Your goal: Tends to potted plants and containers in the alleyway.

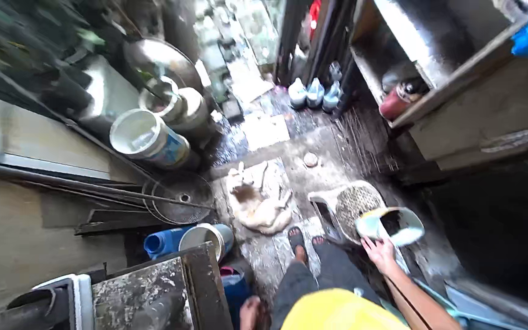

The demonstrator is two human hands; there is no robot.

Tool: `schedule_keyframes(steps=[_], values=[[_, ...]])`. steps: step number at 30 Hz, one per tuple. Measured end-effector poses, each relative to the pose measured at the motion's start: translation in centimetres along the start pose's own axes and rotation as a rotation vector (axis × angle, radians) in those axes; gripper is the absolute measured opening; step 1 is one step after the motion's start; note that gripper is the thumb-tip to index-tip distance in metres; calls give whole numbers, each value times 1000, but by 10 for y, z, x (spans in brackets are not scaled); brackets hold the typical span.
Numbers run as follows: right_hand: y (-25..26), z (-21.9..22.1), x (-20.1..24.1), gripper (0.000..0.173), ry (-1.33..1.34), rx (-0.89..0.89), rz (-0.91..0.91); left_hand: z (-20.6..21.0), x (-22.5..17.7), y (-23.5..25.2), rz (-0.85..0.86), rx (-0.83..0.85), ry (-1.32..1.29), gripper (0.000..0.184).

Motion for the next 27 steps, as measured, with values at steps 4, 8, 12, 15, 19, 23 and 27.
schedule_keyframes(steps=[4,8,12,15,19,23,27], values=[[10,7,-1,56,53,-3,33,-21,-79,44,-61,-69,-141,36],[12,10,0,54,76,-38,23,-29,-138,62,-13,-99,-158,35],[18,13,-1,52,106,-77,11,-11,-159,76,-43,-77,-120,34],[19,16,0,50,136,-101,5,13,-166,85,-82,-29,-63,34],[19,20,2,48,150,-179,55,37,-192,95,-107,17,83,31],[14,35,13,50,148,-296,123,49,-254,111,-178,3,119,30],[-14,85,60,51,-24,-443,123,51,-334,132,-267,11,130,33]])
Point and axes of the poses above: each hand's wrist, its own y-axis towards the middle knuckle, its own z-axis out of the palm, x = y × z, the point moved 4 cm from there along y, towards the middle knuckle, and after that the axes turned 13 degrees about -x, right-handed, at the moved point
